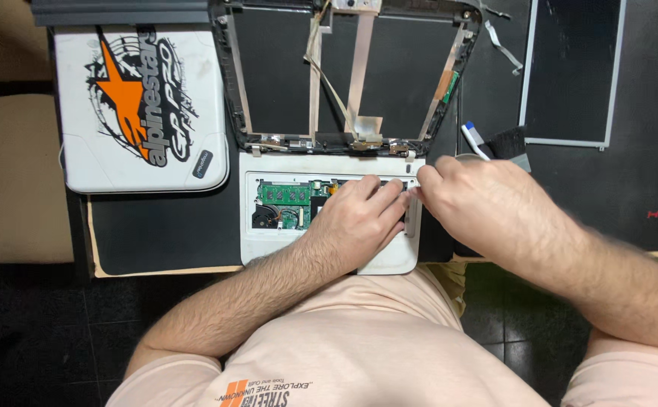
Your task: The person uses a screwdriver to remove screws from the internal components of a disassembled laptop. They then place a metal cover plate over the hard drive and secure it with screws. Finally, they pick up a black plastic casing part.
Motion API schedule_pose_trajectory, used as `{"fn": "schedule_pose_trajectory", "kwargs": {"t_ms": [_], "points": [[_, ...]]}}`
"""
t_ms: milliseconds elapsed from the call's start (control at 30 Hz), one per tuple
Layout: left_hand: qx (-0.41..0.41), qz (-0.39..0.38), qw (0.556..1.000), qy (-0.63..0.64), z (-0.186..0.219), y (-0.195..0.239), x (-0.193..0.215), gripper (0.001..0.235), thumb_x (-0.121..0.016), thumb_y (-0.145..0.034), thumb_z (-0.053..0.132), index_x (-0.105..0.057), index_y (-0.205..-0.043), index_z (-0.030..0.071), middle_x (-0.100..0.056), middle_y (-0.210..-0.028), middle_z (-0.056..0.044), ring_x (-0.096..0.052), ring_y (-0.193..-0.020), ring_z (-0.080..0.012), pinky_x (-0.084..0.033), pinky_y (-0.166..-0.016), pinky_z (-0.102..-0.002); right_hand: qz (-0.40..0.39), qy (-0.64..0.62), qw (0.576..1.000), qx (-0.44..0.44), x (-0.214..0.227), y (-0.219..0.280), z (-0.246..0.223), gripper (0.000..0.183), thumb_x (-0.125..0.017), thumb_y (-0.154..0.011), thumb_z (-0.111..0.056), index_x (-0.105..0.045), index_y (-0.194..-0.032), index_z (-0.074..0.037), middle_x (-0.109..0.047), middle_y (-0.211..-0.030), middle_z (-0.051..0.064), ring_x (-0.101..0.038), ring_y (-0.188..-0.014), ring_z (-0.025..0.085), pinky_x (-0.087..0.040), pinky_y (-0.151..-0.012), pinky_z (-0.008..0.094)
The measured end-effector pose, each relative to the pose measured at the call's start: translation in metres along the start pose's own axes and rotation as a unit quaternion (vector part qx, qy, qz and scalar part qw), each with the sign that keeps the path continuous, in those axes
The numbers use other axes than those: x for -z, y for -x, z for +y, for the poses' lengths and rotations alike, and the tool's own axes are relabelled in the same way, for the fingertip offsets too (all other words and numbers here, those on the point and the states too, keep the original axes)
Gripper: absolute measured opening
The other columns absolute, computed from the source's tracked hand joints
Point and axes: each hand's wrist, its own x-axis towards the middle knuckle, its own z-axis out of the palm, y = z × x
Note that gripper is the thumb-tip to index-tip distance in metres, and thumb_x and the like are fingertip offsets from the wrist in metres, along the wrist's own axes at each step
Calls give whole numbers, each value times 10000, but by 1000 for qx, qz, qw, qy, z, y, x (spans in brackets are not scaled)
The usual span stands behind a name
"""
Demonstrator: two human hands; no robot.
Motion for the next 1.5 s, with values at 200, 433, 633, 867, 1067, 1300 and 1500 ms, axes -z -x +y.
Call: {"fn": "schedule_pose_trajectory", "kwargs": {"t_ms": [200,433,633,867,1067,1300,1500], "points": [[3,0,1000,-9,2,-2,5,402,-963,-1044,278,-800,-1338,58,-727,-1304,-84,-641,-1017,-311,-581,-797,-472,23,-11,997,74,4,1,6,263,-756,-1011,29,-586,-999,-172,-585,-946,47,-689,-716,258,-617,-679,467],[5,6,1000,-6,2,-1,3,330,-897,-1094,272,-810,-1323,51,-760,-1355,-105,-666,-1045,-331,-595,-835,-493,-23,-59,998,23,11,3,7,185,-679,-1044,-41,-571,-1129,-165,-615,-998,51,-768,-700,284,-618,-507,511],[4,0,1000,-11,2,-2,5,376,-940,-1049,282,-796,-1316,59,-732,-1313,-94,-639,-1019,-320,-585,-830,-481,-6,-9,1000,12,-5,2,2,293,-694,-1226,-367,-671,-974,-220,-695,-895,26,-809,-745,285,-655,-618,501],[4,10,1000,-11,2,-1,2,365,-941,-1054,251,-800,-1323,50,-728,-1287,-91,-647,-1015,-320,-584,-816,-481,19,-8,998,55,-6,1,3,144,-760,-1021,-100,-649,-1003,-189,-639,-976,44,-758,-749,270,-640,-695,482],[5,11,1000,-10,2,0,2,352,-922,-1071,259,-801,-1330,52,-748,-1349,-111,-662,-1035,-333,-584,-821,-488,-6,-38,999,32,7,3,3,115,-708,-1111,-258,-614,-1094,-193,-673,-995,47,-790,-762,287,-635,-636,501],[2,9,1000,-16,3,-1,4,388,-916,-1076,259,-810,-1386,50,-725,-1273,-71,-644,-1032,-318,-585,-814,-478,26,-8,1000,10,-10,1,0,319,-719,-1231,-470,-640,-1027,-237,-708,-873,-6,-801,-783,263,-640,-651,455],[9,-5,1000,-23,3,-1,3,375,-930,-1052,319,-794,-1308,82,-742,-1298,-79,-659,-1049,-325,-578,-845,-483,34,-15,997,70,-13,0,7,115,-757,-987,-170,-649,-1003,-205,-678,-944,34,-749,-817,303,-634,-775,493]]}}
